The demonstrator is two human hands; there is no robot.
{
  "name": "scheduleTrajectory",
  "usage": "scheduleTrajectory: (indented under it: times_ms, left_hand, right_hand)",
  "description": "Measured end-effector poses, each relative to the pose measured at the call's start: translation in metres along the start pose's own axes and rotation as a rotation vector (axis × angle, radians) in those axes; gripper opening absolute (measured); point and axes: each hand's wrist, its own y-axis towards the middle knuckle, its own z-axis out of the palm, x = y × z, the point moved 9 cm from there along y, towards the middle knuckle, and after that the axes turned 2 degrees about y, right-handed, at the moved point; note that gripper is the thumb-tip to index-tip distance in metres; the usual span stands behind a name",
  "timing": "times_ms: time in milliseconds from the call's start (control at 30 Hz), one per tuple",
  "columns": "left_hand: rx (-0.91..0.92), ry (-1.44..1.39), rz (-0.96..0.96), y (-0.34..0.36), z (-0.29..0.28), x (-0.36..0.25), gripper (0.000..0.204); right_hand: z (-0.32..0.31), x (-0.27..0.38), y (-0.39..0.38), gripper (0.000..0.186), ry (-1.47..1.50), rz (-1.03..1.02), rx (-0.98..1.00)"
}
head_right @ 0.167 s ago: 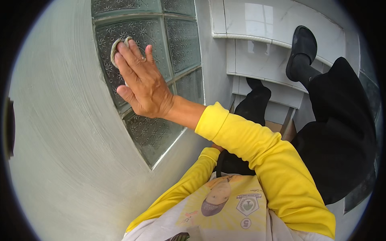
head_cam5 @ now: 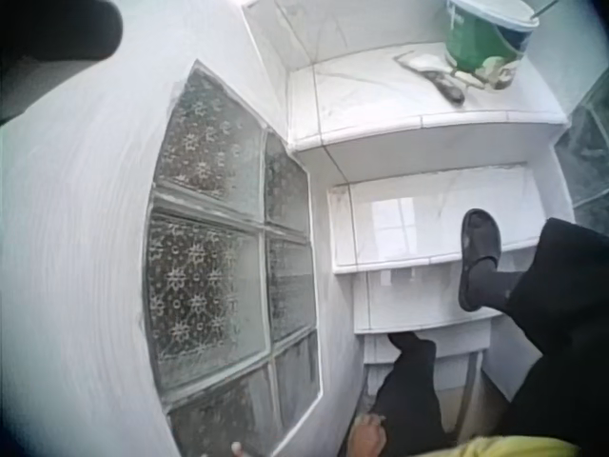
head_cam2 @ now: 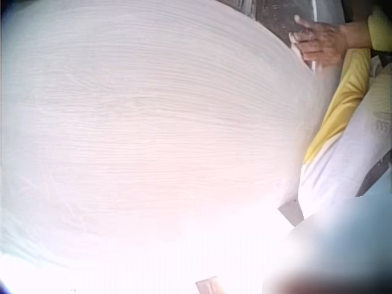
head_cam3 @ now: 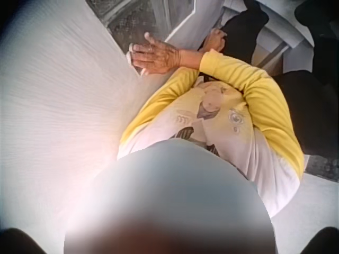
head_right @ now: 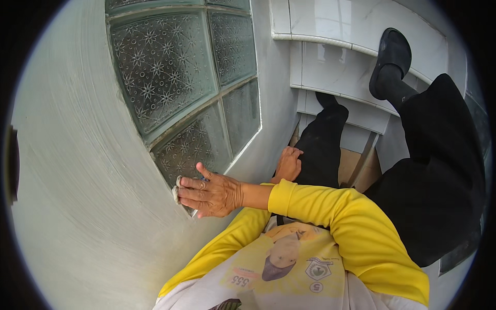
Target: Repairing a wall by applying joint compound to a corner seam.
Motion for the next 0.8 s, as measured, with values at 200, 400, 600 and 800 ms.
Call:
scheduleTrajectory:
  times_ms: [200, 400, 600, 800]
  left_hand:
    - [-0.007, -0.062, 0.036, -0.007, 0.012, 0.025, 0.033]
    - [-0.074, -0.027, -0.012, -0.009, -0.009, -0.007, 0.031]
    - [-0.094, -0.06, -0.093, -0.014, -0.006, 0.01, 0.029]
    - [-0.055, -0.024, 0.002, -0.005, -0.01, -0.014, 0.027]
  right_hand:
    - [-0.043, -0.121, -0.023, 0.073, -0.035, 0.671, -0.16]
    - [0.005, 0.007, 0.006, 0.075, 0.078, 0.185, -0.004]
    - [-0.019, -0.076, -0.047, 0.078, 0.033, 0.711, -0.115]
    - [0.008, 0.015, 0.012, 0.079, 0.241, 0.508, -0.086]
